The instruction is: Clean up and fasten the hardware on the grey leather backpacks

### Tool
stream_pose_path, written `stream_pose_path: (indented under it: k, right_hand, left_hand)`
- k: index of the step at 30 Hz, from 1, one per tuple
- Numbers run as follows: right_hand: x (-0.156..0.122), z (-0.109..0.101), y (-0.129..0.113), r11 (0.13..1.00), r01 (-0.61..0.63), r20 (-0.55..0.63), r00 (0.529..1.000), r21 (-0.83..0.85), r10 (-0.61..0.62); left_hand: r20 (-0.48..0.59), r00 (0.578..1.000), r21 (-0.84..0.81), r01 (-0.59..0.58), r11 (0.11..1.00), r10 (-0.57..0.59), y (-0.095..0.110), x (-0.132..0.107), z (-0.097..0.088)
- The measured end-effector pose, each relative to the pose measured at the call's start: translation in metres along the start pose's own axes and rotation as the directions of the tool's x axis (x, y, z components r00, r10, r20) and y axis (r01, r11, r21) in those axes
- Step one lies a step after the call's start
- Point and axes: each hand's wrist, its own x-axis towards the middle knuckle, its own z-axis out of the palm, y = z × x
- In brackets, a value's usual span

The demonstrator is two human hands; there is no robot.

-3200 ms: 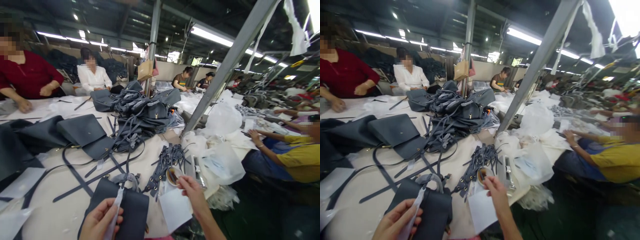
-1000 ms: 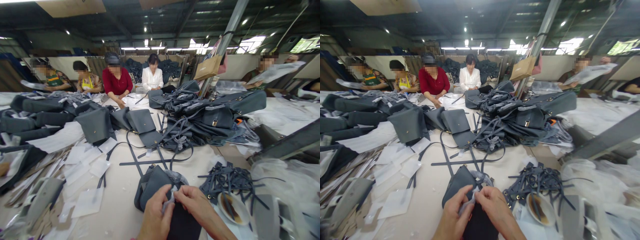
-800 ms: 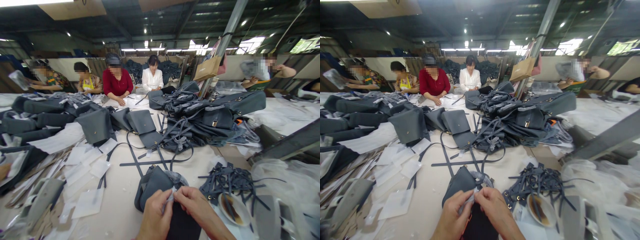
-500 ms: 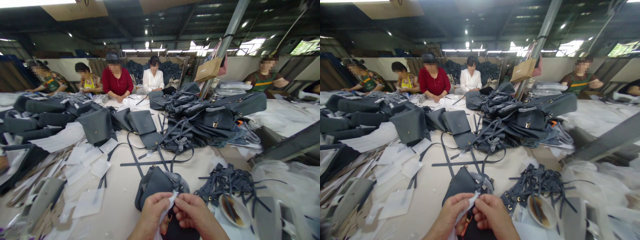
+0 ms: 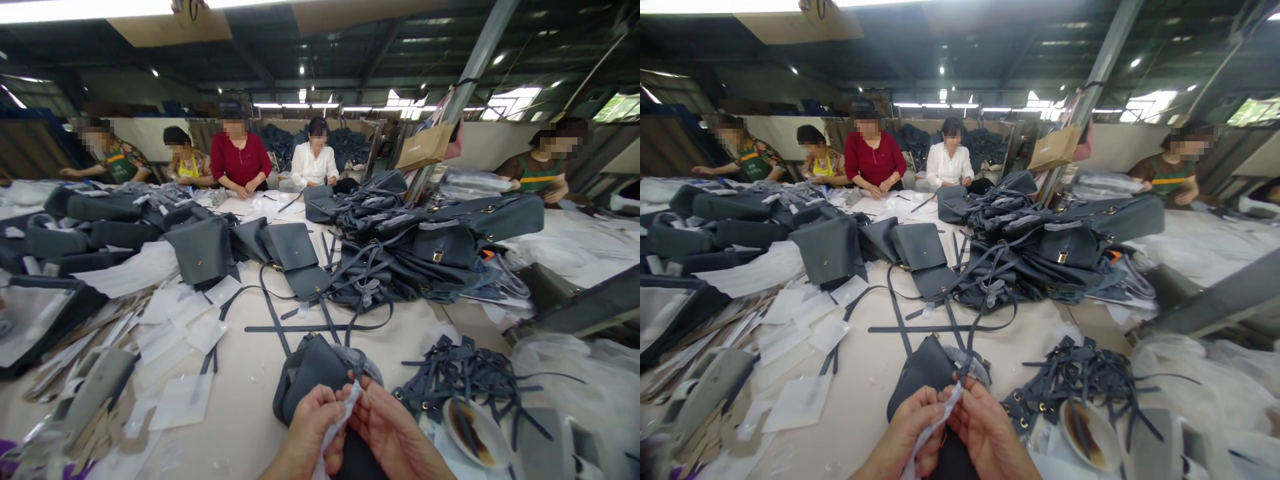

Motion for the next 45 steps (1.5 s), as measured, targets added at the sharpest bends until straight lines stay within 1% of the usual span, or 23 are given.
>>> stream_pose_path:
  k: [2, 4, 10, 11, 13, 15, 17, 19, 20, 21, 22, 25, 27, 30, 33, 34, 38, 40, 42, 44, 45]
  right_hand:
    - [0.003, 0.0, 0.002, 0.999, 0.011, -0.038, 0.999, -0.03, -0.012]
    - [0.007, -0.001, 0.005, 0.997, 0.019, -0.072, 0.997, -0.069, -0.024]
    - [0.011, -0.008, 0.011, 0.996, 0.04, -0.084, 0.995, -0.086, -0.047]
    - [0.01, -0.008, 0.01, 0.995, 0.039, -0.092, 0.995, -0.088, -0.047]
    - [0.009, -0.006, 0.009, 0.994, 0.03, -0.101, 0.994, -0.102, -0.041]
    - [0.008, -0.004, 0.007, 0.992, 0.025, -0.111, 0.993, -0.125, -0.039]
    - [0.006, -0.001, 0.005, 0.989, 0.028, -0.11, 0.993, -0.142, -0.044]
    - [0.006, 0.001, 0.003, 0.99, 0.026, -0.096, 0.995, -0.141, -0.04]
    - [0.006, 0.001, 0.003, 0.99, 0.026, -0.087, 0.995, -0.139, -0.039]
    - [0.006, 0.002, 0.004, 0.989, 0.029, -0.08, 0.996, -0.142, -0.041]
    - [0.006, 0.002, 0.004, 0.988, 0.036, -0.08, 0.996, -0.152, -0.049]
    - [0.009, 0.003, 0.006, 0.975, 0.064, -0.106, 0.99, -0.214, -0.088]
    - [0.011, 0.002, 0.006, 0.967, 0.08, -0.135, 0.984, -0.24, -0.115]
    - [0.012, 0.0, 0.003, 0.966, 0.103, -0.169, 0.975, -0.239, -0.146]
    - [0.012, -0.004, 0.0, 0.965, 0.096, -0.174, 0.975, -0.246, -0.141]
    - [0.012, -0.005, -0.001, 0.963, 0.091, -0.175, 0.975, -0.253, -0.138]
    - [0.013, -0.008, -0.003, 0.958, 0.079, -0.189, 0.973, -0.277, -0.134]
    - [0.016, -0.009, -0.003, 0.957, 0.084, -0.203, 0.969, -0.276, -0.144]
    - [0.02, -0.01, -0.005, 0.959, 0.099, -0.213, 0.964, -0.267, -0.159]
    - [0.023, -0.012, -0.007, 0.96, 0.109, -0.22, 0.961, -0.256, -0.168]
    - [0.023, -0.012, -0.008, 0.961, 0.112, -0.223, 0.96, -0.252, -0.17]
  left_hand:
    - [0.02, 0.999, -0.001, 0.032, 1.0, -0.031, 0.0, -0.001, -0.001]
    - [0.005, 1.0, 0.002, 0.029, 1.0, -0.029, -0.002, -0.002, -0.001]
    - [-0.035, 0.999, 0.015, 0.006, 1.0, -0.005, -0.004, -0.002, -0.003]
    - [-0.048, 0.999, 0.027, -0.019, 0.999, 0.02, -0.004, -0.002, -0.002]
    - [-0.086, 0.988, 0.065, -0.122, 0.99, 0.128, -0.005, -0.004, -0.001]
    - [-0.123, 0.953, 0.129, -0.262, 0.956, 0.277, -0.006, -0.007, 0.002]
    - [-0.136, 0.908, 0.213, -0.364, 0.907, 0.396, -0.007, -0.01, 0.004]
    - [-0.131, 0.879, 0.279, -0.412, 0.868, 0.459, -0.007, -0.013, 0.006]
    - [-0.126, 0.874, 0.294, -0.419, 0.859, 0.469, -0.006, -0.013, 0.006]
    - [-0.119, 0.877, 0.292, -0.416, 0.861, 0.465, -0.006, -0.014, 0.006]
    - [-0.112, 0.89, 0.275, -0.4, 0.874, 0.442, -0.004, -0.014, 0.006]
    - [-0.086, 0.952, 0.161, -0.278, 0.947, 0.294, 0.001, -0.014, 0.006]
    - [-0.065, 0.977, 0.099, -0.195, 0.976, 0.202, 0.006, -0.016, 0.005]
    - [-0.018, 0.991, 0.092, -0.127, 0.988, 0.13, 0.012, -0.021, 0.0]
    - [0.05, 0.998, 0.149, -0.049, 0.988, 0.042, 0.015, -0.026, -0.008]
    - [0.058, 0.998, 0.166, -0.029, 0.986, 0.019, 0.016, -0.027, -0.011]
    - [0.016, 1.0, 0.169, -0.001, 0.986, -0.001, 0.014, -0.03, -0.017]
    - [0.021, 1.0, 0.181, -0.009, 0.983, 0.005, 0.013, -0.031, -0.016]
    - [0.019, 0.999, 0.264, -0.039, 0.964, 0.035, 0.012, -0.031, -0.013]
    - [-0.032, 0.997, 0.378, -0.058, 0.924, 0.076, 0.011, -0.032, -0.01]
    - [-0.061, 0.995, 0.407, -0.048, 0.912, 0.08, 0.012, -0.032, -0.008]
